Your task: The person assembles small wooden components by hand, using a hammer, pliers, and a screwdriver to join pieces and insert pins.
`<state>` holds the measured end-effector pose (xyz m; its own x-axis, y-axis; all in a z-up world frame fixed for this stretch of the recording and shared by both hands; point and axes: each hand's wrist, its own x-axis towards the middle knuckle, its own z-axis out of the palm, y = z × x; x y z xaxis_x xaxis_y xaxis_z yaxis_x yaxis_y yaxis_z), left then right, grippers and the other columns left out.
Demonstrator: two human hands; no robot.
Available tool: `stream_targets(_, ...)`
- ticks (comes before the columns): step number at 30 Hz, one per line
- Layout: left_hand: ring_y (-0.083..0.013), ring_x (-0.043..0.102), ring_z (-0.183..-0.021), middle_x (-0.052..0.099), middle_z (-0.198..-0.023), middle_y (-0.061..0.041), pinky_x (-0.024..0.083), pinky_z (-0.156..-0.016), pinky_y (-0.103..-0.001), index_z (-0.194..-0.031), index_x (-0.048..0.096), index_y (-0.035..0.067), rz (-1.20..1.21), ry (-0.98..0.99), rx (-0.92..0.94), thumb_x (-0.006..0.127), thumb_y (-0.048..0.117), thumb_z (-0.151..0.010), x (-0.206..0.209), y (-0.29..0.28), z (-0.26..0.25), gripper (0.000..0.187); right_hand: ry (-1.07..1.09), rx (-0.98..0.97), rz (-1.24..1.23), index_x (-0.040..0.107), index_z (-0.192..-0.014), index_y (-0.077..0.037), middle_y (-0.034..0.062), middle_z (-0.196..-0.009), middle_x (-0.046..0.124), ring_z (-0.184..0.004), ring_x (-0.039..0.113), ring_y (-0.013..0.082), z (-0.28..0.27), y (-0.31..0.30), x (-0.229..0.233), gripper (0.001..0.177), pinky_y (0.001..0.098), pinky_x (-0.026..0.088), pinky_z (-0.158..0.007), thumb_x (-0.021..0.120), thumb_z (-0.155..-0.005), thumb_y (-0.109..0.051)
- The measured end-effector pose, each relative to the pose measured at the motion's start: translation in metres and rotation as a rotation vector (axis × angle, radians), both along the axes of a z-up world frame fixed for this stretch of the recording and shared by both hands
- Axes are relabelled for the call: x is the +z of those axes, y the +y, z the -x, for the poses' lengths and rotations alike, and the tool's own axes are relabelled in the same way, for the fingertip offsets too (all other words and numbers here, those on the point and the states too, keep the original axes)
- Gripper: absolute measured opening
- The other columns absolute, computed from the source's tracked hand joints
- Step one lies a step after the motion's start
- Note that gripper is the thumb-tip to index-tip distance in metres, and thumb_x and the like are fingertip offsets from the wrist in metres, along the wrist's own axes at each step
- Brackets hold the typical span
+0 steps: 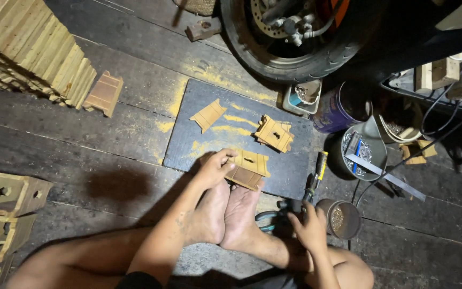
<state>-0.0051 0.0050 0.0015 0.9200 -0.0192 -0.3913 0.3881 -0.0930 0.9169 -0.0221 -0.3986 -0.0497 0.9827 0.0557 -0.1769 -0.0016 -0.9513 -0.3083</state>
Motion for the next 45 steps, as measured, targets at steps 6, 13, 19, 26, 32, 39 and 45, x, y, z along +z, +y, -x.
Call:
stream_targets(6, -0.03, 0.068, -0.119, 0.075, -0.107, -0.008, 0.039, -0.112, -0.045, -0.124, 0.072, 0.037, -0.387, -0.311, -0.097, 0.079, 0.032, -0.091, -0.047, 0.018, 0.016, 0.035, 0.255, -0.03, -0.792, 0.034, -0.16, 0.002, 0.0441, -0.137, 0.059, -0.119, 0.062, 0.0626, -0.012, 0.165, 0.098, 0.096, 0.0648, 0.055, -0.102, 0.087, -0.081, -0.008)
stream_targets(13, -0.0207, 0.064, -0.115, 0.08, -0.108, 0.001, 0.036, -0.109, -0.042, -0.134, 0.06, 0.04, -0.598, -0.359, -0.142, 0.078, 0.033, -0.091, -0.067, 0.013, 0.006, 0.048, 0.062, -0.061, -0.917, 0.067, -0.132, 0.003, 0.0292, -0.112, 0.077, -0.104, 0.076, 0.037, -0.062, 0.15, -0.003, 0.055, 0.0466, 0.061, -0.095, 0.088, -0.082, 0.002)
stream_targets(19, -0.0249, 0.063, -0.119, 0.08, -0.112, -0.004, 0.038, -0.11, -0.044, -0.144, 0.049, 0.036, -0.675, -0.341, -0.162, 0.074, 0.032, -0.094, -0.068, 0.011, 0.001, 0.056, 0.067, -0.1, -0.905, 0.075, -0.105, 0.001, 0.0195, -0.095, 0.08, -0.087, 0.075, 0.0228, -0.07, 0.145, -0.028, 0.03, 0.0375, 0.062, -0.079, 0.092, -0.081, -0.003)
stream_targets(26, -0.0273, 0.065, -0.118, 0.08, -0.11, -0.007, 0.043, -0.105, -0.044, -0.14, 0.056, 0.033, -0.646, -0.377, -0.092, 0.077, 0.028, -0.09, -0.077, 0.014, 0.003, 0.055, 0.05, -0.058, -0.866, 0.075, -0.108, 0.0, 0.0158, -0.09, 0.075, -0.085, 0.071, 0.0224, -0.07, 0.149, -0.033, 0.033, 0.0374, 0.058, -0.078, 0.093, -0.081, -0.008)
stream_targets(32, -0.0338, 0.065, -0.125, 0.075, -0.125, -0.015, 0.05, -0.106, -0.047, -0.142, 0.058, 0.028, -0.518, -0.307, 0.096, 0.076, 0.019, -0.087, -0.07, 0.0, -0.008, 0.059, -0.038, -0.078, -0.806, 0.073, -0.105, 0.0, 0.0232, -0.099, 0.079, -0.092, 0.078, 0.032, -0.043, 0.177, -0.019, 0.031, 0.0433, 0.061, -0.083, 0.092, -0.082, -0.009)
stream_targets(39, -0.0462, 0.049, -0.144, 0.056, -0.15, -0.027, 0.04, -0.12, -0.053, -0.15, 0.05, 0.01, -0.14, -0.24, 0.23, 0.081, 0.027, -0.083, -0.023, -0.021, -0.032, 0.076, -0.049, -0.014, -0.831, 0.074, -0.114, -0.002, 0.0201, -0.102, 0.081, -0.098, 0.08, 0.0292, -0.016, 0.206, -0.004, 0.034, 0.0408, 0.061, -0.089, 0.089, -0.084, -0.006)
stream_targets(45, -0.0412, 0.014, -0.158, 0.012, -0.174, -0.011, 0.023, -0.125, -0.061, -0.165, 0.024, 0.025, -0.545, -0.007, -0.321, 0.083, 0.043, -0.083, 0.037, -0.035, -0.054, 0.103, 0.269, 0.156, -1.024, 0.059, -0.14, 0.0, 0.0177, -0.139, 0.068, -0.13, 0.066, 0.0272, 0.02, 0.214, -0.001, 0.053, 0.0395, 0.052, -0.115, 0.076, -0.092, -0.013)
